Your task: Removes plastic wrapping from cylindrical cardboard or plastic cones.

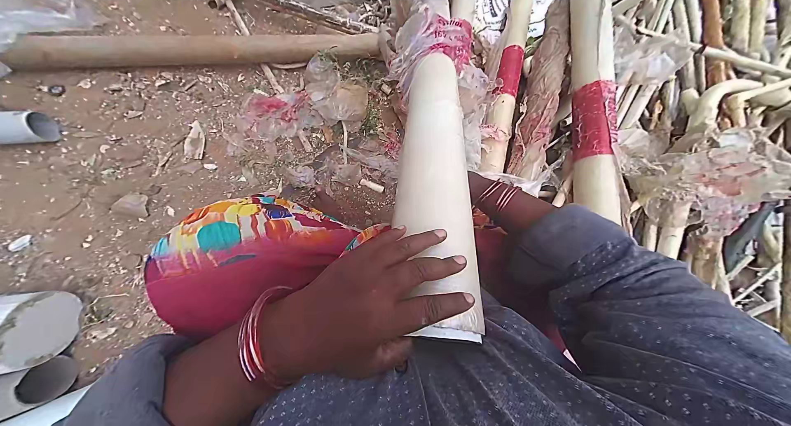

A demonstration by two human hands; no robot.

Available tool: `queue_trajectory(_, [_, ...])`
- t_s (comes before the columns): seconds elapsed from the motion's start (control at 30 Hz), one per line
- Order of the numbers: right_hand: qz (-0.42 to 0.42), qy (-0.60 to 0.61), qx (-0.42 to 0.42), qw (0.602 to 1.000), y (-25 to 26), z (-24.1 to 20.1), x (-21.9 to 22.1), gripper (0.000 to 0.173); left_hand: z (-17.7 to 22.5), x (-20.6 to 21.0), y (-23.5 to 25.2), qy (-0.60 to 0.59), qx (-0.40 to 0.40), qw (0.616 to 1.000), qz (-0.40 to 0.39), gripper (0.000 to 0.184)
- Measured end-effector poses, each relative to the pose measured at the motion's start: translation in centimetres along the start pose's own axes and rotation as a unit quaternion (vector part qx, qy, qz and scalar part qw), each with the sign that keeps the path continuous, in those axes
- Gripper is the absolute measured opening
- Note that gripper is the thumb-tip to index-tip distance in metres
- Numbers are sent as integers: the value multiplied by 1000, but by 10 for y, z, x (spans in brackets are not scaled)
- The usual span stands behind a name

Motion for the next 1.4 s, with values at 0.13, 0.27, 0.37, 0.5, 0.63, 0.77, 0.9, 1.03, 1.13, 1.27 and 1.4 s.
queue_trajectory(0.13, [-44,-13,161,986,-51,35,-51,38,-4,-5,-7,9,-12,999,30,39])
queue_trajectory(0.27, [42,-20,201,978,-86,72,-86,38,-7,-10,-13,30,-25,997,64,34])
queue_trajectory(0.37, [148,-33,252,956,-115,110,-111,40,-14,-15,-27,22,-51,993,105,31])
queue_trajectory(0.5, [275,-35,349,895,-165,161,-149,45,-24,-21,-42,-6,-74,989,131,31])
queue_trajectory(0.63, [297,-46,358,884,-173,165,-160,50,-26,-20,-40,-13,-58,991,121,32])
queue_trajectory(0.77, [327,68,322,886,-175,154,-165,45,-31,-24,-42,-18,-55,992,111,32])
queue_trajectory(0.9, [399,83,261,875,-190,114,-159,35,-34,-24,-46,-20,-56,993,98,32])
queue_trajectory(1.03, [431,40,230,872,-203,79,-136,33,-36,-26,-49,-20,-52,994,93,32])
queue_trajectory(1.13, [393,21,227,891,-212,59,-113,40,-37,-28,-51,-22,-51,994,93,33])
queue_trajectory(1.27, [217,63,201,953,-199,20,-60,61,-38,-27,-53,-28,-54,994,90,36])
queue_trajectory(1.4, [124,84,200,968,-174,-17,-24,84,-38,-26,-51,-20,-49,994,94,42])
Point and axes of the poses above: each hand's wrist, its own y-axis towards the middle knuckle, its own x-axis out of the palm, z = x × y, the point moved 10 cm from there along y, towards the middle knuckle, and after that the axes turned 9 degrees about x, right-handed, at the moved point
